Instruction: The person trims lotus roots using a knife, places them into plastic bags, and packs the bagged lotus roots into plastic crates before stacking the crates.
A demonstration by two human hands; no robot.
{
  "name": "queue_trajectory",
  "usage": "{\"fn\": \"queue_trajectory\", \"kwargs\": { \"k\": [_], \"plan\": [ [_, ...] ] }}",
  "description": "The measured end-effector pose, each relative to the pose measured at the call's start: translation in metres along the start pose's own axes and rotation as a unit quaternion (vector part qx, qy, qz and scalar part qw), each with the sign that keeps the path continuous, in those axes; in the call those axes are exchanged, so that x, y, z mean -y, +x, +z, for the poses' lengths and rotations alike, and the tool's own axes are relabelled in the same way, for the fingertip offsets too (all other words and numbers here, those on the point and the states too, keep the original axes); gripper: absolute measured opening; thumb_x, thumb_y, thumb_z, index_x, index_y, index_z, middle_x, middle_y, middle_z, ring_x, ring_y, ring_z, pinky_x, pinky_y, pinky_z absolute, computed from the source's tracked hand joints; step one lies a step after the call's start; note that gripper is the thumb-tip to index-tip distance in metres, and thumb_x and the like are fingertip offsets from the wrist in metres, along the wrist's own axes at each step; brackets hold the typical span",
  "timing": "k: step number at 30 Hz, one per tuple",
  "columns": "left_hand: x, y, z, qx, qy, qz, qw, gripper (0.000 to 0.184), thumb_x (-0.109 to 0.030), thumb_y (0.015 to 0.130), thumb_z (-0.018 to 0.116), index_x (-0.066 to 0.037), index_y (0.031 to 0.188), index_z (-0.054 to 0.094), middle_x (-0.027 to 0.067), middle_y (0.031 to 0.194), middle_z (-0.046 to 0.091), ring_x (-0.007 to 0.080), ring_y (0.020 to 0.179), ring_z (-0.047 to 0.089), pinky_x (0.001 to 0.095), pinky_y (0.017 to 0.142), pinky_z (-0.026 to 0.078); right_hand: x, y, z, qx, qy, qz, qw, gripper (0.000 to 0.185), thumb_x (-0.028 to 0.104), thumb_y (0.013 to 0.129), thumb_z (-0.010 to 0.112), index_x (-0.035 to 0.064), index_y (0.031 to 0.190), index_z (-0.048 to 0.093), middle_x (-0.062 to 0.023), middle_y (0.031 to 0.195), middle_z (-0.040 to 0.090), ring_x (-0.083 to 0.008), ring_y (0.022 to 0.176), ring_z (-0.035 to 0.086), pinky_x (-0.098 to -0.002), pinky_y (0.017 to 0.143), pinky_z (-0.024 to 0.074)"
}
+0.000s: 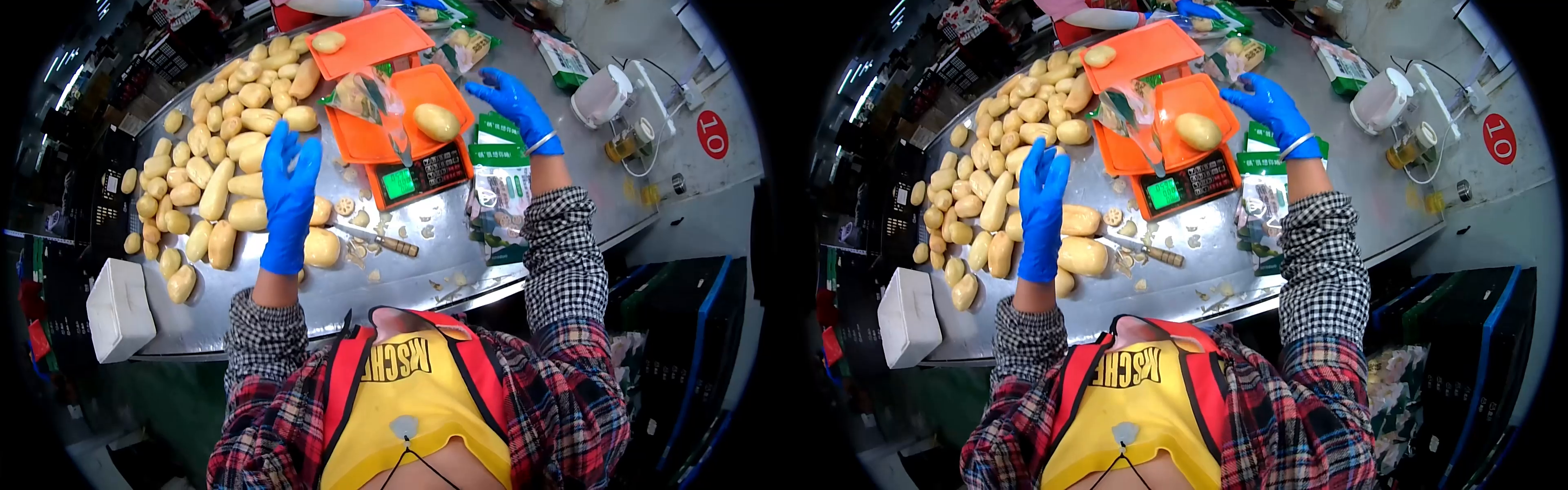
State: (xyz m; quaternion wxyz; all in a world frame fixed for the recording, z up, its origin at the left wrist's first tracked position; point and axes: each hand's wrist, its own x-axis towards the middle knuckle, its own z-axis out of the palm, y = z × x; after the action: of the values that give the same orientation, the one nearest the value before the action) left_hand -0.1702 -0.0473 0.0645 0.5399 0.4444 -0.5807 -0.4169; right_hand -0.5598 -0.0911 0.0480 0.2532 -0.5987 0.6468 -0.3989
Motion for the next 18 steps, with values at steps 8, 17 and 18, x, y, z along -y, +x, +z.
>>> {"fn": "queue_trajectory", "kwargs": {
  "k": [8,17,18],
  "plan": [
    [-0.017,0.024,0.055,-0.019,0.178,0.205,0.962,0.086,-0.031,0.078,0.075,0.002,0.143,0.029,0.0209,0.138,0.036,0.0313,0.128,0.035,0.0420,0.106,0.029,0.012,0.002,0.012,0.016,-0.049,-0.006,0.999,0.080,0.044,0.077,0.074,-0.0059,0.132,0.045,-0.0220,0.131,0.052,-0.0298,0.116,0.055,-0.0371,0.096,0.0442],
    [-0.009,0.034,0.086,-0.022,0.254,0.251,0.934,0.113,-0.044,0.066,0.081,0.003,0.146,0.016,0.0268,0.137,0.031,0.0386,0.128,0.031,0.0440,0.107,0.026,-0.024,0.020,0.086,0.084,-0.228,-0.052,0.969,0.088,0.050,0.062,0.076,0.0050,0.132,0.047,-0.0213,0.122,0.058,-0.0357,0.109,0.058,-0.0410,0.091,0.0472],
    [-0.011,0.036,0.087,-0.028,0.284,0.250,0.925,0.113,-0.042,0.066,0.081,0.003,0.146,0.015,0.0261,0.136,0.032,0.0384,0.126,0.033,0.0438,0.105,0.028,-0.026,0.015,0.093,0.087,-0.238,-0.066,0.965,0.085,0.048,0.062,0.075,0.0049,0.130,0.050,-0.0211,0.120,0.059,-0.0357,0.108,0.058,-0.0415,0.090,0.0477]
  ]
}}
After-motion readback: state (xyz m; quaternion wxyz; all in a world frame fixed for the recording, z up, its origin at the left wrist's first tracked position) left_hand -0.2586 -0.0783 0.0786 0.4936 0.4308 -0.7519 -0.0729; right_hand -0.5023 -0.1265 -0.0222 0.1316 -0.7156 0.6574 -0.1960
